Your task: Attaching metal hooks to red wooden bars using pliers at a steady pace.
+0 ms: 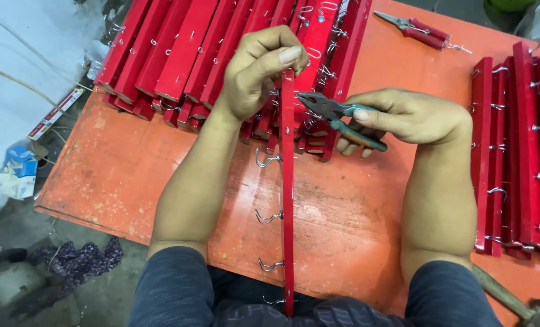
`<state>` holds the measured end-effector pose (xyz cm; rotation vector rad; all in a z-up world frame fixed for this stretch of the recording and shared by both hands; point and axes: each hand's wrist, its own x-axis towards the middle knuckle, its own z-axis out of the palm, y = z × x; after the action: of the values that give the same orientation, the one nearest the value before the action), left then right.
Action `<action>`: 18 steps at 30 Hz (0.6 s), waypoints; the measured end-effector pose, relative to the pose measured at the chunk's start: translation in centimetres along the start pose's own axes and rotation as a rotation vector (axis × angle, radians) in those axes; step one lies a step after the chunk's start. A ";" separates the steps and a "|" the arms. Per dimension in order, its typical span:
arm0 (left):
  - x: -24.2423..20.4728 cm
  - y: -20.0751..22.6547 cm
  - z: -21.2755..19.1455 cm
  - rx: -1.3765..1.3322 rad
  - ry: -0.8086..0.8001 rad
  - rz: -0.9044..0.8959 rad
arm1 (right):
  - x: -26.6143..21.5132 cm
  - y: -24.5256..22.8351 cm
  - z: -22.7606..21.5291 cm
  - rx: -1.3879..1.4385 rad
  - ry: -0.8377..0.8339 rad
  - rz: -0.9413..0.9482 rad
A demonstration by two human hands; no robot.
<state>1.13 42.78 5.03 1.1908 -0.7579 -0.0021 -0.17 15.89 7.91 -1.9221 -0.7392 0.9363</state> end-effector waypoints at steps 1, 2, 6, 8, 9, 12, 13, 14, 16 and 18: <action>0.0 -0.1 0.0 0.002 0.005 0.007 | 0.0 0.1 0.0 0.020 -0.013 -0.001; 0.0 -0.2 0.0 0.004 0.010 0.014 | 0.1 0.1 -0.1 0.040 -0.025 -0.003; 0.0 -0.3 -0.1 0.010 0.007 0.014 | 0.0 0.5 -0.4 0.047 -0.018 0.039; 0.0 -0.1 -0.1 0.016 -0.008 0.021 | -0.1 0.8 -0.7 0.056 -0.011 0.061; 0.0 0.0 -0.1 0.018 -0.007 0.020 | 0.0 0.9 -0.7 0.057 -0.012 0.060; 0.0 0.1 0.1 0.023 -0.023 0.021 | 0.1 1.1 -0.4 0.071 -0.016 0.073; 0.0 0.0 0.2 0.023 -0.019 0.017 | 0.1 1.1 -0.4 0.064 -0.011 0.063; 0.1 0.1 0.3 0.022 -0.014 0.013 | 0.2 1.1 -0.3 0.057 -0.007 0.052; 0.2 0.3 0.4 0.031 -0.028 0.034 | 0.1 0.4 -0.4 0.022 -0.015 0.036; 0.0 0.4 0.6 0.038 -0.030 0.045 | -0.1 0.0 -0.3 -0.007 -0.036 0.025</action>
<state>0.65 42.41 5.45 1.2117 -0.8141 0.0325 0.02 15.67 8.01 -1.9286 -0.7418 0.9869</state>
